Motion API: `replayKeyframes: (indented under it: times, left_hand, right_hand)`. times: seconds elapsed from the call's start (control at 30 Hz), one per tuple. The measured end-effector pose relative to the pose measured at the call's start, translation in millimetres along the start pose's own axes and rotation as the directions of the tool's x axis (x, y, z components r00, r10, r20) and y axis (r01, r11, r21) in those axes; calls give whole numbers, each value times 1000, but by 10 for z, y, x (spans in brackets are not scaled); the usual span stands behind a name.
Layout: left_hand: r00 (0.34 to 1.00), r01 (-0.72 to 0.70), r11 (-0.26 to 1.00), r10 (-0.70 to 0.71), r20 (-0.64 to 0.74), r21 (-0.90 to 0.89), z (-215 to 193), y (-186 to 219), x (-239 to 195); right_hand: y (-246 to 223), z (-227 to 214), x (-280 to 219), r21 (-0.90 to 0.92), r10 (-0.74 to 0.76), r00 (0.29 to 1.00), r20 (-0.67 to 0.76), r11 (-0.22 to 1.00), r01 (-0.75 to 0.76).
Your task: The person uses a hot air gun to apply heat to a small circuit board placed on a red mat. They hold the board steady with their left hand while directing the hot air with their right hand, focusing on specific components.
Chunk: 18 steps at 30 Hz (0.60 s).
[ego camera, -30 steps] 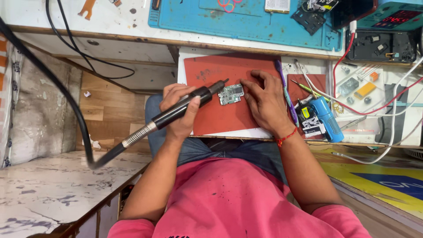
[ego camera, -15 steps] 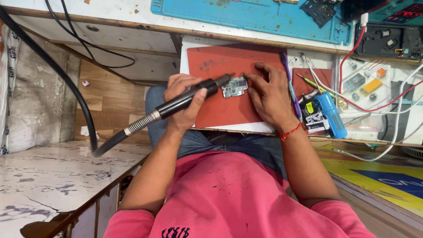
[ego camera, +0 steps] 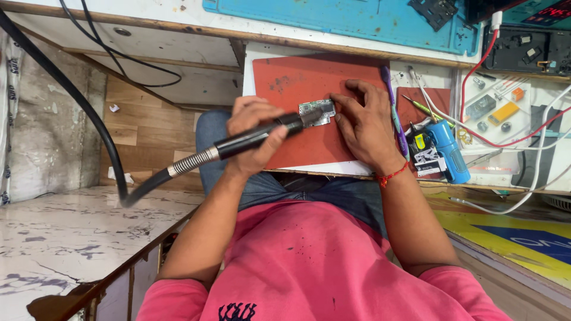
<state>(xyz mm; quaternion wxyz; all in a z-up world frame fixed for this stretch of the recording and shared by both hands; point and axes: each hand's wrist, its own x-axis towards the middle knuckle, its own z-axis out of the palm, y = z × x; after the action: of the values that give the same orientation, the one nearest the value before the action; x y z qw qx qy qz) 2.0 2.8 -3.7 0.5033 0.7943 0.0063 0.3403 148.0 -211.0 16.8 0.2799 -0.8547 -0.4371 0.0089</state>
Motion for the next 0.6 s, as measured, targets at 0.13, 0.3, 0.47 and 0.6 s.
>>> replayKeyframes:
  times: [0.13, 0.3, 0.47, 0.6]
  left_hand:
    - [995, 66, 995, -61, -74, 71, -3, 2, -37]
    - [1000, -12, 999, 13, 10, -37, 16, 1, -38]
    - [998, 55, 998, -54, -19, 29, 1, 8, -24]
    - [987, 103, 990, -91, -132, 93, 6, 35, -21]
  right_hand:
    - [-4, 0, 1, -13, -16, 1000, 3, 1000, 16]
    - [8, -7, -17, -1, -13, 1000, 10, 1000, 13]
    - [-10, 0, 7, -7, 7, 1000, 2, 1000, -7]
    - [-6, -11, -1, -10, -6, 1000, 11, 1000, 6]
